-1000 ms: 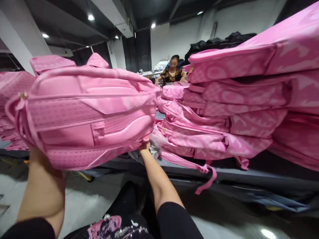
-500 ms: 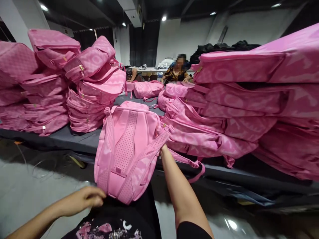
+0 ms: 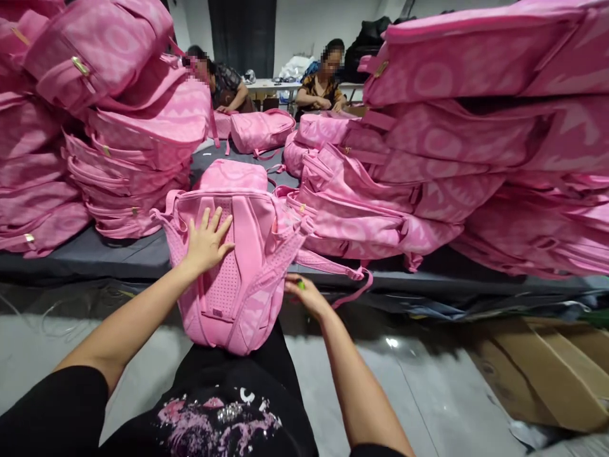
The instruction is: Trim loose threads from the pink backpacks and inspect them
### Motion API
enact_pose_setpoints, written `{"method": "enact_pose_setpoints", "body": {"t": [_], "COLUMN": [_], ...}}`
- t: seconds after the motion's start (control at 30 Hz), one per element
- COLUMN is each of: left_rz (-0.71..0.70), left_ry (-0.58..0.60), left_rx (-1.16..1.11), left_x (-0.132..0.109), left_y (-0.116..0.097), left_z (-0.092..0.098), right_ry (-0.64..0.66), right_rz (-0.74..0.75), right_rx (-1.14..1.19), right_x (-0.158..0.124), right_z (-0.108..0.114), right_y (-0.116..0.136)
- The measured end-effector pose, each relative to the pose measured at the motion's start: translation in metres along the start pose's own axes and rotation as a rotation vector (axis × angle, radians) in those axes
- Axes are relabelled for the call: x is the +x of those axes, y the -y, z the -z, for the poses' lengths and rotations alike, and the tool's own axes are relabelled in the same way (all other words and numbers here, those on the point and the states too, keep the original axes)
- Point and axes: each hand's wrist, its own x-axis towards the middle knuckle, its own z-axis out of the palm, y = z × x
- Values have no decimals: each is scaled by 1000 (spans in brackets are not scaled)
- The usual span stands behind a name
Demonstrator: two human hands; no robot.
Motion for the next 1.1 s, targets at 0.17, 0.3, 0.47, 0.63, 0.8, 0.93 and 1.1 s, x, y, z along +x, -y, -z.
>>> {"method": "enact_pose_setpoints", "body": {"t": [0.17, 0.3, 0.47, 0.63, 0.8, 0.93, 1.1], "left_rz": [-189, -805, -921, -871, -727, -711, -751], "left_ry": [-137, -7, 60, 84, 215, 257, 270], "left_rx": [-7, -67, 10, -1, 17, 6, 14], "left_x": [16, 39, 64, 52, 41, 47, 53], "left_y": [-28, -45, -47, -57, -68, -68, -65], "left_z": [12, 14, 26, 33, 13, 10, 14], "right_ry": [115, -95, -99, 25, -191, -410, 289], "right_rz": [-16, -79, -113, -182, -134, 135, 302], "right_rx": [258, 391, 382, 159, -78, -95, -66], "right_x": [-25, -14, -13, -21, -25, -64, -82], "right_z": [-31, -67, -41, -13, -4, 22, -41], "right_y": [-61, -69, -40, -23, -13, 32, 66]}}
